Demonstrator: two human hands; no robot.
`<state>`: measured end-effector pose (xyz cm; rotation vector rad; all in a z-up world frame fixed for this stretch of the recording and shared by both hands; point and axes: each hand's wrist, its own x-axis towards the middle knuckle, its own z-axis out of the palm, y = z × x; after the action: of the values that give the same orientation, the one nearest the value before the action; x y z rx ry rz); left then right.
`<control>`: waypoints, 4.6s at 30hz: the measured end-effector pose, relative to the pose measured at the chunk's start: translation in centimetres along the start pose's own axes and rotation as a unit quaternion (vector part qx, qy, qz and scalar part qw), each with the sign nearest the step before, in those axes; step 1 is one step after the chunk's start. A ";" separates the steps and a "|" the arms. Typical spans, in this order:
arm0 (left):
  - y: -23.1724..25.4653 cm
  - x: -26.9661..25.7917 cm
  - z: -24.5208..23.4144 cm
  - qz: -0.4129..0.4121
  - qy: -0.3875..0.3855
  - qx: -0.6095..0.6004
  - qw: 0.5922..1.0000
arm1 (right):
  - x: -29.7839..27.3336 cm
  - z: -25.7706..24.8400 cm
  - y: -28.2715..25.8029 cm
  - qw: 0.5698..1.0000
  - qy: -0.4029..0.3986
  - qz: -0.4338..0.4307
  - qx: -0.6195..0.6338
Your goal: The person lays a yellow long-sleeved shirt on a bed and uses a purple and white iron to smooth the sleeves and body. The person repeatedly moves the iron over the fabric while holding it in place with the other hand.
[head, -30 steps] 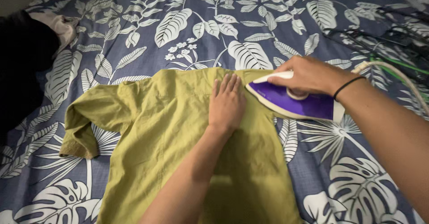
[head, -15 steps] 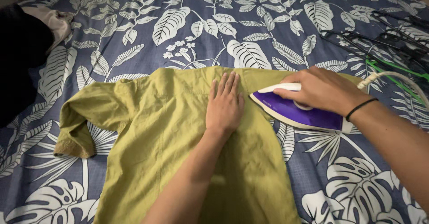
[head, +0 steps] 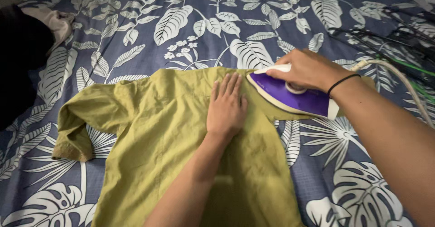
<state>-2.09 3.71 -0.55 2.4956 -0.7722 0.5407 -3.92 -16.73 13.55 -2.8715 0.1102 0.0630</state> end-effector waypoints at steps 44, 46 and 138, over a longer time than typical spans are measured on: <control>0.0 -0.6 -0.7 0.028 0.060 -0.066 0.996 | -4.9 -1.3 6.2 0.977 -0.110 0.058 -0.173; 0.0 -0.6 -0.7 0.029 0.058 -0.063 0.996 | -4.7 -1.1 3.1 0.981 -0.101 0.052 -0.156; 0.6 0.2 0.2 0.012 -0.051 0.077 0.996 | -3.8 3.0 1.3 0.983 0.161 0.017 -0.082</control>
<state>-2.28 3.13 -0.45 2.6765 -0.8300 0.5005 -7.92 -16.95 10.53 -3.0194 0.2265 -0.4046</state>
